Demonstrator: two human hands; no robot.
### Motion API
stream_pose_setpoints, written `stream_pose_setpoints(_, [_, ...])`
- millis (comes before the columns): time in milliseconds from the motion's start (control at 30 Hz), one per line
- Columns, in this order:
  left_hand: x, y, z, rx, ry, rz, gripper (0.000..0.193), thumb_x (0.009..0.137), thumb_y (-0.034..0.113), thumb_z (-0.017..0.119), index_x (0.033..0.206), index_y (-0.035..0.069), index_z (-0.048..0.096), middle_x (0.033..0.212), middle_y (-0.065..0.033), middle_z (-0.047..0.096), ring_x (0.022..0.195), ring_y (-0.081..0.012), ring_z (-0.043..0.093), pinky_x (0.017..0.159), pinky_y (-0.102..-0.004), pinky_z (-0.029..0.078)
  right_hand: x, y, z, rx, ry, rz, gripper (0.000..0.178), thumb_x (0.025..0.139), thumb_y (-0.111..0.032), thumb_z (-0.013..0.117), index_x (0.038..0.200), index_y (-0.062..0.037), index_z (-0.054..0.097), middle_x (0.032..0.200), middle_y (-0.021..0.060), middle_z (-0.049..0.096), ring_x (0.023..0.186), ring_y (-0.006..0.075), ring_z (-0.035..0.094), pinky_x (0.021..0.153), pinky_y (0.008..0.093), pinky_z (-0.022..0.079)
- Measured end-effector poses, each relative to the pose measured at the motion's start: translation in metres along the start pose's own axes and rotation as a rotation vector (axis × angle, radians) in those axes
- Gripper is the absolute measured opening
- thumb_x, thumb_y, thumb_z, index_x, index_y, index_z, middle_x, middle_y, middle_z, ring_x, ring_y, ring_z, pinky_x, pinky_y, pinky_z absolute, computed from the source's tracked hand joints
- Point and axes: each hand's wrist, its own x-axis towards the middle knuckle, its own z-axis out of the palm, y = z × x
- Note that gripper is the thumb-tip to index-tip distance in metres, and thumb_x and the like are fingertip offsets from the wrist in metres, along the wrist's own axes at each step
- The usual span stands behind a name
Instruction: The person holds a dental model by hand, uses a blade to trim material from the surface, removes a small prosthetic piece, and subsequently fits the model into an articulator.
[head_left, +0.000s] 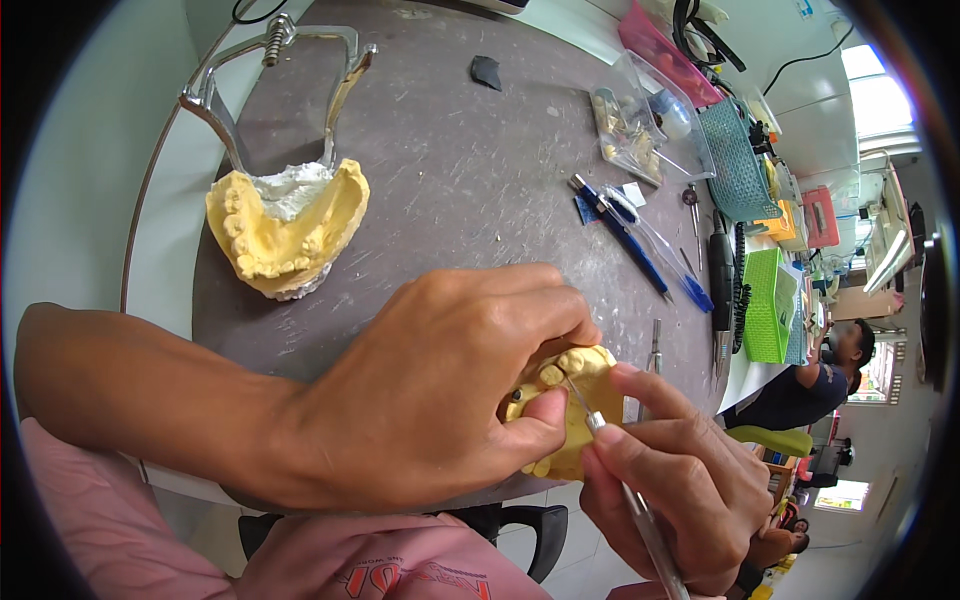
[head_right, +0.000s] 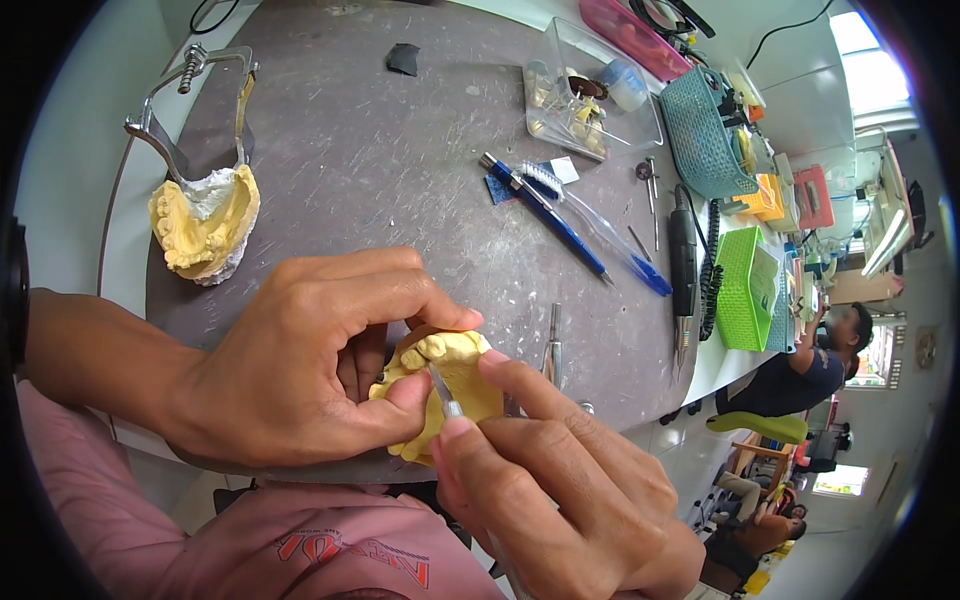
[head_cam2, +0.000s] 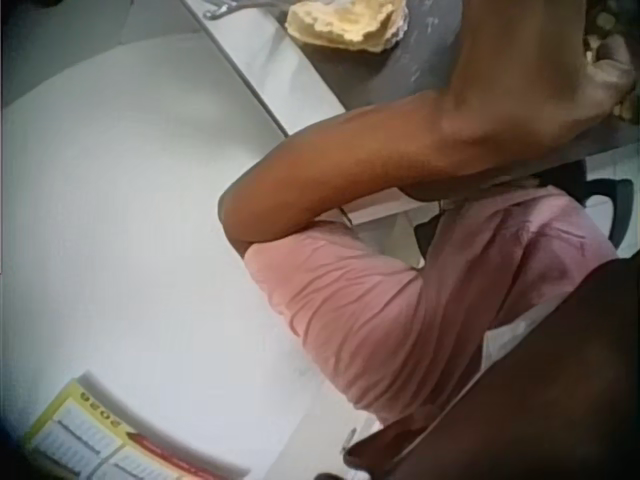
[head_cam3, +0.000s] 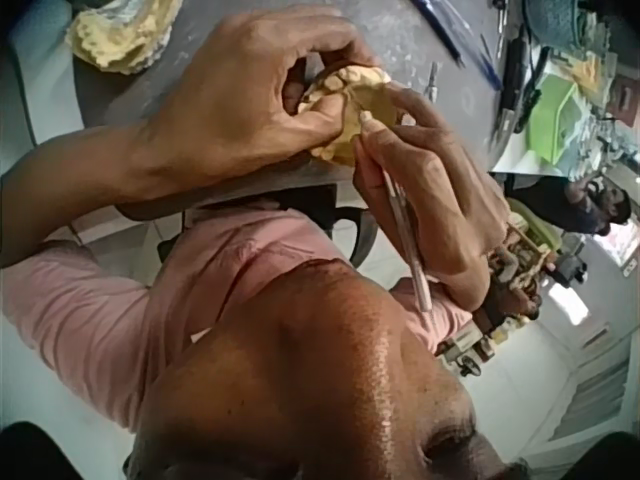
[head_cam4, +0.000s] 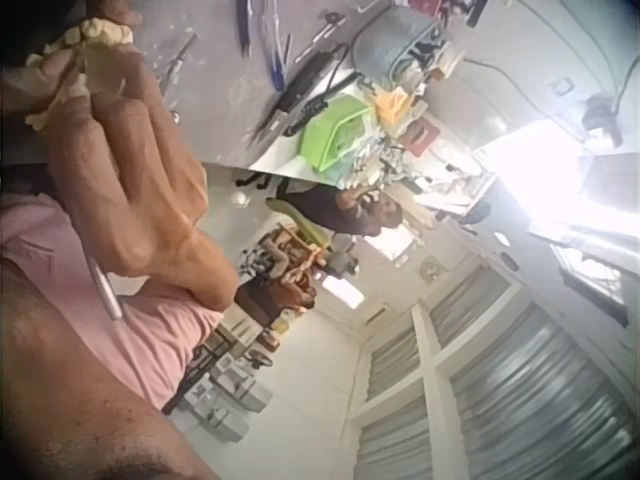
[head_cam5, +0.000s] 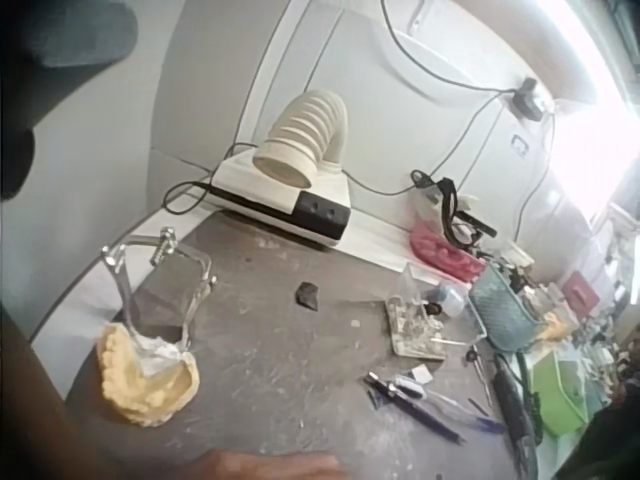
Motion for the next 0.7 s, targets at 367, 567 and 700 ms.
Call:
stream_pose_setpoints(367, [0.001, 0.001, -0.001, 0.021, -0.036, -0.009, 0.028, 0.079, 0.001, 0.07, 0.107, 0.0, 0.068, 0.09, -0.0048, 0.063, 0.059, -0.0049, 0.057, 0.051, -0.0198, 0.047, -0.016, 0.019, 0.005, 0.208, 0.179, -0.106, 0.014, 0.08, 0.003, 0.073, 0.088, 0.0035, 0.061, 0.065, 0.0095, 0.066, 0.065, 0.0198, 0.071, 0.085, 0.0506, 0.061])
stream_pose_setpoints(567, [0.002, 0.004, -0.003, 0.037, -0.039, -0.012, 0.028, 0.079, 0.002, 0.07, 0.107, 0.0, 0.068, 0.089, -0.0043, 0.063, 0.057, -0.0046, 0.056, 0.05, -0.0201, 0.047, -0.013, 0.019, 0.004, 0.17, 0.153, -0.081, 0.016, 0.081, -0.003, 0.071, 0.082, 0.001, 0.056, 0.061, 0.0096, 0.064, 0.059, 0.0187, 0.07, 0.084, 0.051, 0.061])
stream_pose_setpoints(700, [0.001, 0.001, -0.001, 0.045, -0.03, 0.0, 0.028, 0.079, 0.002, 0.07, 0.107, -0.001, 0.068, 0.089, -0.0044, 0.062, 0.058, -0.0048, 0.056, 0.049, -0.0202, 0.047, -0.01, 0.019, 0.003, 0.129, 0.082, -0.083, 0.015, 0.079, 0.0, 0.072, 0.083, 0.0009, 0.057, 0.06, 0.0095, 0.064, 0.057, 0.018, 0.068, 0.083, 0.0498, 0.061])
